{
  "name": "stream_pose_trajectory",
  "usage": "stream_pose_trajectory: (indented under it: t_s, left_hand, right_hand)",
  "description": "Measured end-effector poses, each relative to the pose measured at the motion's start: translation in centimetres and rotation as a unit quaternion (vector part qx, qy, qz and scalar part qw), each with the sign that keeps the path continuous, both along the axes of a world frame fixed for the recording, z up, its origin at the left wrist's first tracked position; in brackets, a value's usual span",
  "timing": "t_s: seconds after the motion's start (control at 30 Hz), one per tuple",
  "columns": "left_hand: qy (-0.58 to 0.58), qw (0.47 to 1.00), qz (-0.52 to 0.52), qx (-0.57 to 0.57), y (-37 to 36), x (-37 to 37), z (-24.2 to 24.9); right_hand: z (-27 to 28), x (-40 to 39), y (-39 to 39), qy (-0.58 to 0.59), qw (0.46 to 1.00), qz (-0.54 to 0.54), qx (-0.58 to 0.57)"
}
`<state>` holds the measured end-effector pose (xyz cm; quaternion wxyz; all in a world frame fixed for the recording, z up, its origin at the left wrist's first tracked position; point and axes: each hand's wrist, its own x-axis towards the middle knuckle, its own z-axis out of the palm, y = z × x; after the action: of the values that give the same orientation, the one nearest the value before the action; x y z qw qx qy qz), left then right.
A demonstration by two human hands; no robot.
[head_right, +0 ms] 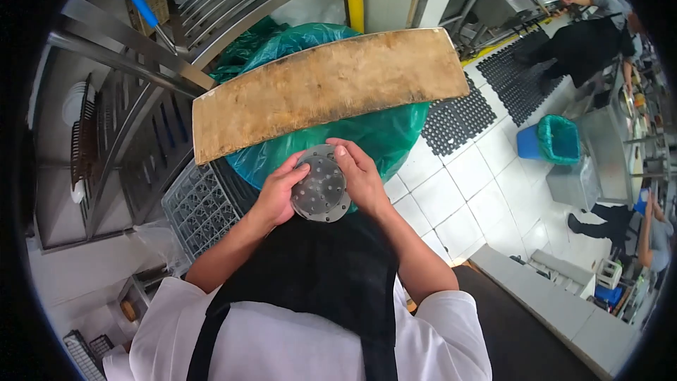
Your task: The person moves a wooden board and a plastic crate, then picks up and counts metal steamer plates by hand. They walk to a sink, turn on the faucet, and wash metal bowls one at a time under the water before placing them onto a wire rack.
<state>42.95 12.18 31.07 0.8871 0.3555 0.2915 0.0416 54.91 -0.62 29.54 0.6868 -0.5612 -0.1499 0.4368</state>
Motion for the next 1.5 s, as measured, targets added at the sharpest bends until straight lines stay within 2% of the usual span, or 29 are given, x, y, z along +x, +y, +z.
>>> stream_pose_trajectory:
  t_s: [0.2,0.23,0.37,0.43,0.67,0.73,0.77,0.93,0.97,1.03,1.13,1.2,1.23,1.3,1.37,1.43,1.5]
  left_hand:
    - [-0.055,0.994,-0.091,-0.001,1.2,-2.9,-0.4]
    - [-0.068,0.994,-0.083,-0.028,1.5,-3.2,-0.6]
    - [-0.106,0.985,-0.057,-0.121,1.9,-3.7,-0.3]
    - [-0.115,0.983,-0.074,-0.12,2.0,-4.0,-0.1]
    - [-0.152,0.969,-0.136,-0.138,2.7,-5.5,-0.7]
    - [-0.167,0.963,-0.142,-0.158,2.9,-5.9,-1.2]
    - [-0.182,0.957,-0.147,-0.17,2.9,-6.1,-1.5]
    - [-0.21,0.944,-0.127,-0.219,2.8,-6.5,-2.6]
    - [-0.215,0.942,-0.126,-0.223,2.8,-6.6,-2.6]
    - [-0.203,0.945,-0.133,-0.217,2.7,-6.7,-2.6]
    - [-0.171,0.953,-0.147,-0.204,2.4,-6.7,-2.7]
    - [-0.152,0.957,-0.152,-0.197,2.1,-6.6,-2.8]
    - [-0.155,0.957,-0.157,-0.188,2.0,-6.4,-2.8]
    - [-0.158,0.958,-0.163,-0.175,1.5,-6.1,-2.7]
    - [-0.155,0.971,-0.128,-0.125,0.6,-5.7,-2.5]
    - [-0.154,0.973,-0.123,-0.123,-0.1,-5.4,-2.7]
    - [-0.152,0.973,-0.124,-0.118,-1.2,-5.0,-2.6]
  right_hand:
    - [2.5,-2.3,-2.9,0.018,0.995,0.075,0.058]
    - [2.5,-2.4,-3.4,0.084,0.988,0.092,0.089]
    - [2.8,-3.9,-4.0,0.02,0.992,0.089,0.09]
    - [3.5,-4.7,-3.8,0.021,0.993,0.087,0.075]
    - [3.6,-7.4,-3.3,0.031,0.999,0.017,0.032]
    - [3.0,-8.2,-3.1,-0.01,0.999,-0.039,0.006]
    - [3.3,-8.5,-3.0,0.012,0.999,-0.051,-0.014]
    - [4.1,-9.7,-2.6,-0.004,0.996,-0.072,-0.054]
    - [3.8,-9.8,-2.6,-0.039,0.994,-0.072,-0.074]
    - [4.0,-9.7,-2.6,-0.078,0.99,-0.072,-0.092]
    - [4.6,-9.4,-2.9,-0.047,0.992,-0.06,-0.097]
    - [4.0,-9.1,-3.6,-0.121,0.983,-0.059,-0.124]
    - [4.0,-9.0,-3.9,-0.121,0.983,-0.06,-0.121]
    - [3.9,-8.9,-4.6,-0.034,0.991,-0.093,-0.087]
    - [3.7,-8.7,-5.3,-0.027,0.991,-0.102,-0.083]
    - [3.9,-8.2,-6.4,-0.02,0.99,-0.112,-0.078]
    - [4.5,-7.7,-7.6,0.006,0.988,-0.06,-0.141]
